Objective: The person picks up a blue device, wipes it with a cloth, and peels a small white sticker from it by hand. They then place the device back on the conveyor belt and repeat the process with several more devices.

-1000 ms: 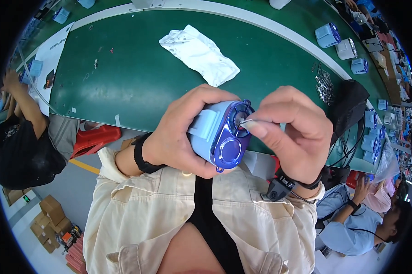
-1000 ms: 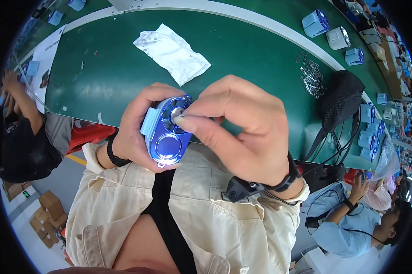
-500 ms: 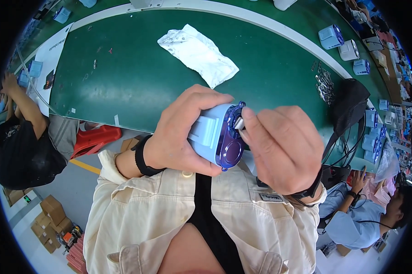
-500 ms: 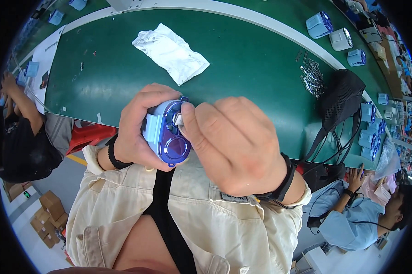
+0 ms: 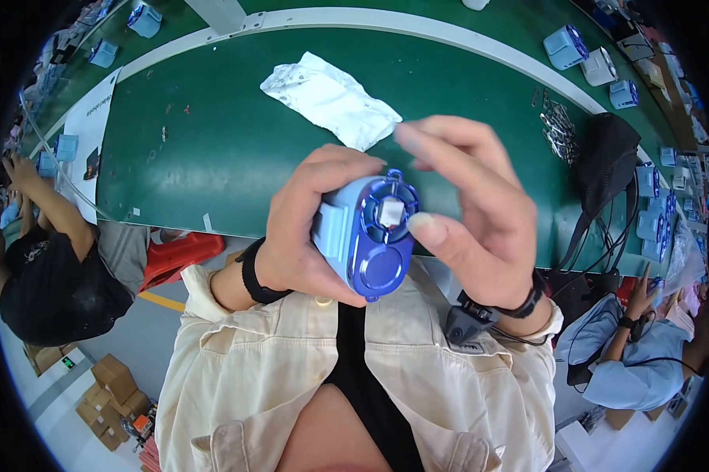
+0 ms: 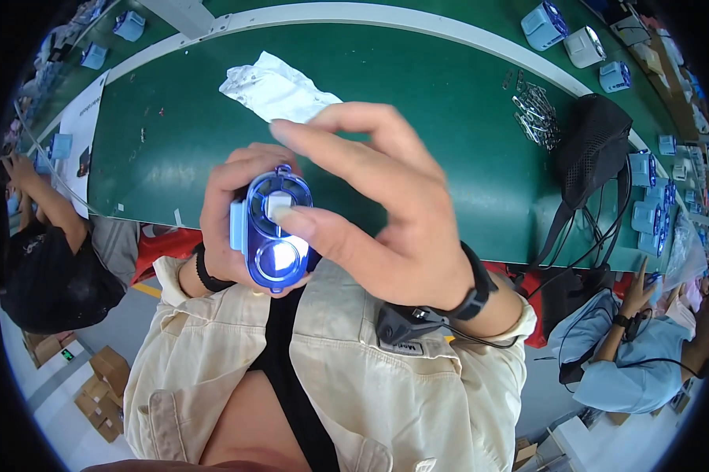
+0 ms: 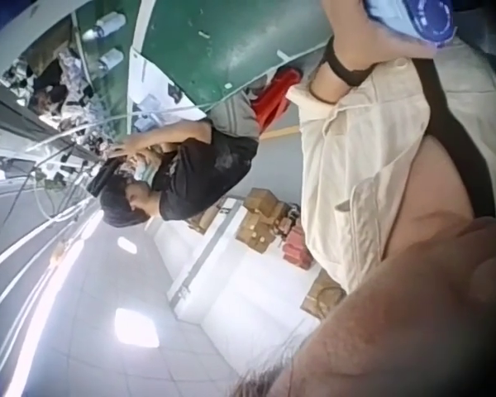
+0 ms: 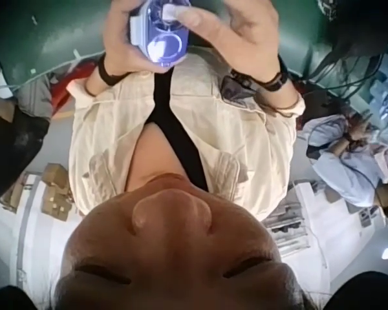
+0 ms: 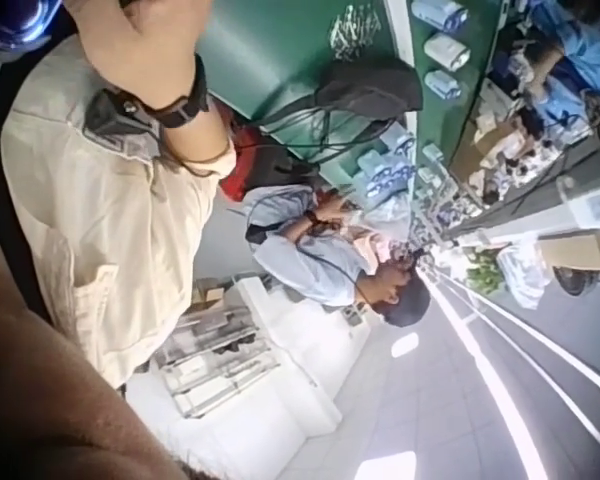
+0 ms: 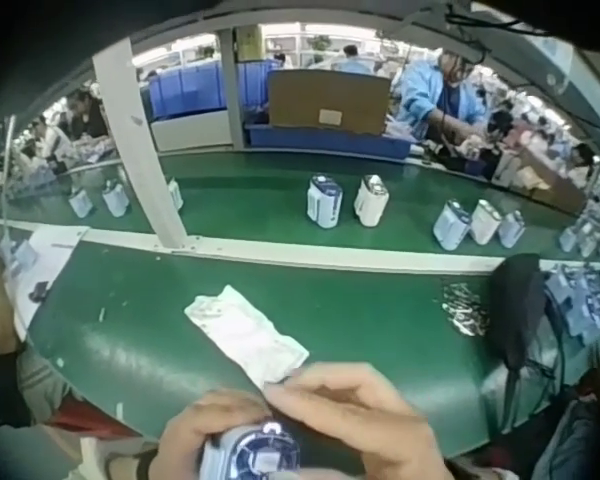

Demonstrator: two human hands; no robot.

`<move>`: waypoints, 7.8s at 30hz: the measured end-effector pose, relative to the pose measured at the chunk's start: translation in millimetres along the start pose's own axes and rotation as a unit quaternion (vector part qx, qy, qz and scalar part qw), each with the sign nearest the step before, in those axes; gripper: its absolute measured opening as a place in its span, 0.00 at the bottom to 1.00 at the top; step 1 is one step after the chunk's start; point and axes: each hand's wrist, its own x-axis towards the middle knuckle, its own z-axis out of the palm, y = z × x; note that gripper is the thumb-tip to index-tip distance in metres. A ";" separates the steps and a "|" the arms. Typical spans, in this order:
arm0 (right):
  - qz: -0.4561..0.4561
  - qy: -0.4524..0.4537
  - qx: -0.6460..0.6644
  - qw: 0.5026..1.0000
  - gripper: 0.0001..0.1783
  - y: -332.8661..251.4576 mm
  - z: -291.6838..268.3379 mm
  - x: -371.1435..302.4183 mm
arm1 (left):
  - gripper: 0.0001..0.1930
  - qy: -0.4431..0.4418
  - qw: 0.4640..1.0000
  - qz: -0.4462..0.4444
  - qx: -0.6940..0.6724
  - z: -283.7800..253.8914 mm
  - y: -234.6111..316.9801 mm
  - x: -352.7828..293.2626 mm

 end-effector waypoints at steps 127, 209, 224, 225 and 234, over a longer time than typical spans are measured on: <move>-0.076 0.170 -0.050 0.981 0.14 38.5 39.2 13.6 | 0.41 0.129 0.953 0.028 0.273 8.8 -12.9 -2.4; 0.188 -0.027 0.436 0.880 0.19 40.8 48.4 15.3 | 0.45 0.181 0.962 0.006 0.203 18.0 -11.7 -5.4; 0.131 0.005 0.242 0.961 0.14 48.8 60.8 22.3 | 0.46 0.150 0.958 0.003 0.243 7.2 -16.3 -2.5; 0.154 -0.009 0.221 0.963 0.13 48.3 57.2 23.3 | 0.47 0.146 0.959 -0.003 0.241 5.2 -17.9 1.7; 0.082 0.093 0.140 0.982 0.20 106.4 -9.5 167.5 | 0.46 0.202 0.957 0.042 0.205 -35.9 -10.9 12.0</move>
